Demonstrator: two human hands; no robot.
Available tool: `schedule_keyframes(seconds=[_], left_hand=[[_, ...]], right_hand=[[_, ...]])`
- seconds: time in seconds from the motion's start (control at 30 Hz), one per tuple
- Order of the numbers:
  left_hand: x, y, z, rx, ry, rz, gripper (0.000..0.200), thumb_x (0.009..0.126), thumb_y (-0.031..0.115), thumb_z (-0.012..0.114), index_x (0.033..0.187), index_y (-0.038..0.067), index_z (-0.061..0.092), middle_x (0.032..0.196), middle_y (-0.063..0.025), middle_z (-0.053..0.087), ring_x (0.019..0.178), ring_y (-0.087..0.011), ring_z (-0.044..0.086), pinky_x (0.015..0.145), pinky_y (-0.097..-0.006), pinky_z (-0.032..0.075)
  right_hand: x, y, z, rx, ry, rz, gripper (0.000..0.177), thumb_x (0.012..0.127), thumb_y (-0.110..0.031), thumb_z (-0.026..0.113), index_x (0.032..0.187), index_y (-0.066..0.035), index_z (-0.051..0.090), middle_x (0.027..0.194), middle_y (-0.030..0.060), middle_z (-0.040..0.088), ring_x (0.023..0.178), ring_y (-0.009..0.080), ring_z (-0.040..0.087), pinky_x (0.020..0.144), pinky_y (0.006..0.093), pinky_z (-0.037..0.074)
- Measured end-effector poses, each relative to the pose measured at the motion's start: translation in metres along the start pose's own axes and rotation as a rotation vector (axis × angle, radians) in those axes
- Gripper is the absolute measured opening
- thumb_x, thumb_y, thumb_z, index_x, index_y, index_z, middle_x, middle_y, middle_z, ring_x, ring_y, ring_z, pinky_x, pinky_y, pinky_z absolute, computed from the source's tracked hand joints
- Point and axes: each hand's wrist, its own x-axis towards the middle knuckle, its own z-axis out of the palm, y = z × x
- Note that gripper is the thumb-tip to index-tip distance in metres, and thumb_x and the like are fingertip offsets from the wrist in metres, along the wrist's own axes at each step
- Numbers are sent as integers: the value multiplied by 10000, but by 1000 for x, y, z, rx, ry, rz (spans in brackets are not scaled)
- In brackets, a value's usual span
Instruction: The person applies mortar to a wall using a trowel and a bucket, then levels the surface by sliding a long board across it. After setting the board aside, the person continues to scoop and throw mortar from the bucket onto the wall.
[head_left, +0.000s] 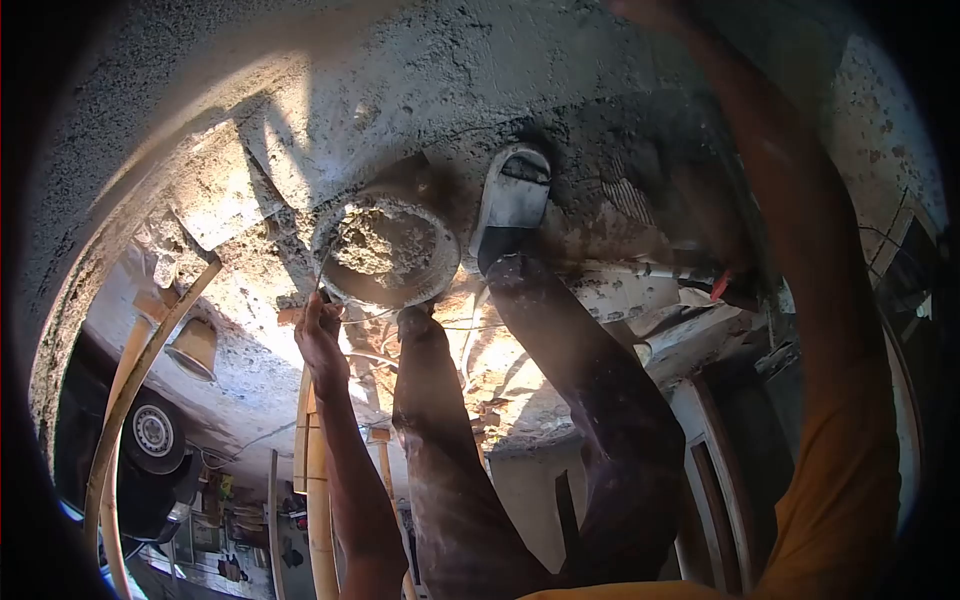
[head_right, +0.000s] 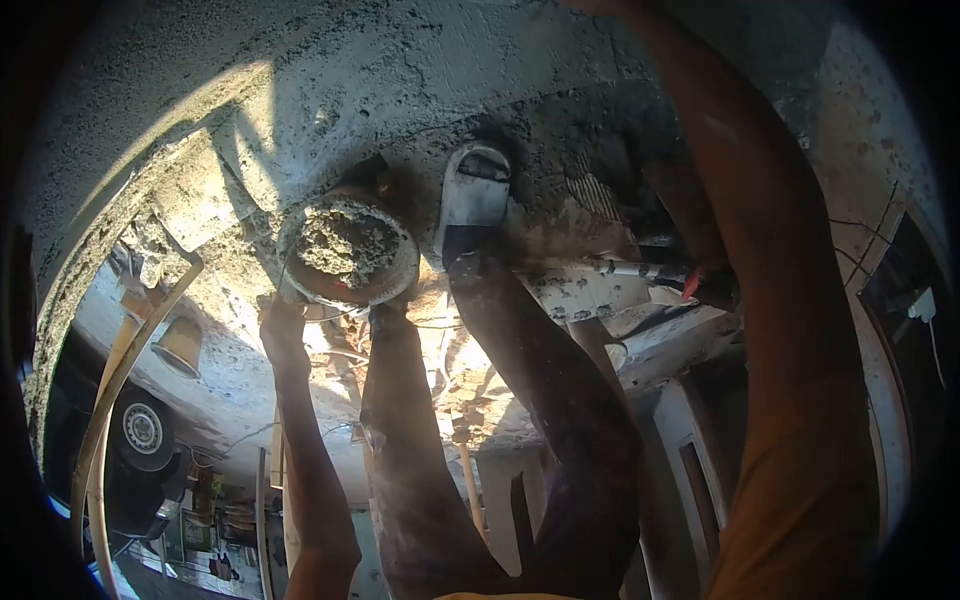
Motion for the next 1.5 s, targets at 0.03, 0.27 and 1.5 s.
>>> schedule_keyframes(seconds=[0.03, 0.27, 1.5], left_hand=[[6, -1, 0, 46, -52, 27, 295, 1041, 313, 599, 868, 79, 653, 828, -13, 626, 835, -120, 612, 844, -281, 505], [7, 25, 14, -46, 35, -66, 178, 1022, 265, 628, 932, 112, 626, 877, -6, 645, 877, -150, 630, 853, -329, 512], [22, -9, -22, 209, -194, 121, 257, 1022, 364, 647, 1148, 142, 659, 1001, 10, 707, 1025, -130, 630, 969, -328, 404]], right_hand=[[-34, -31, -9, 33, 138, 82, 387, 970, -429, 665, 1152, -88, 695, 1186, 123, 691, 1105, 307, 648, 1010, 479, 467], [-151, -208, -22, 220, 588, 178, 470, 889, -470, 734, 1212, -129, 722, 1217, 144, 708, 1100, 346, 683, 943, 489, 541], [-34, -267, -3, 999, 471, 839, 300, 932, -287, 714, 1123, -62, 661, 1112, 115, 687, 1027, 280, 663, 940, 439, 526]])
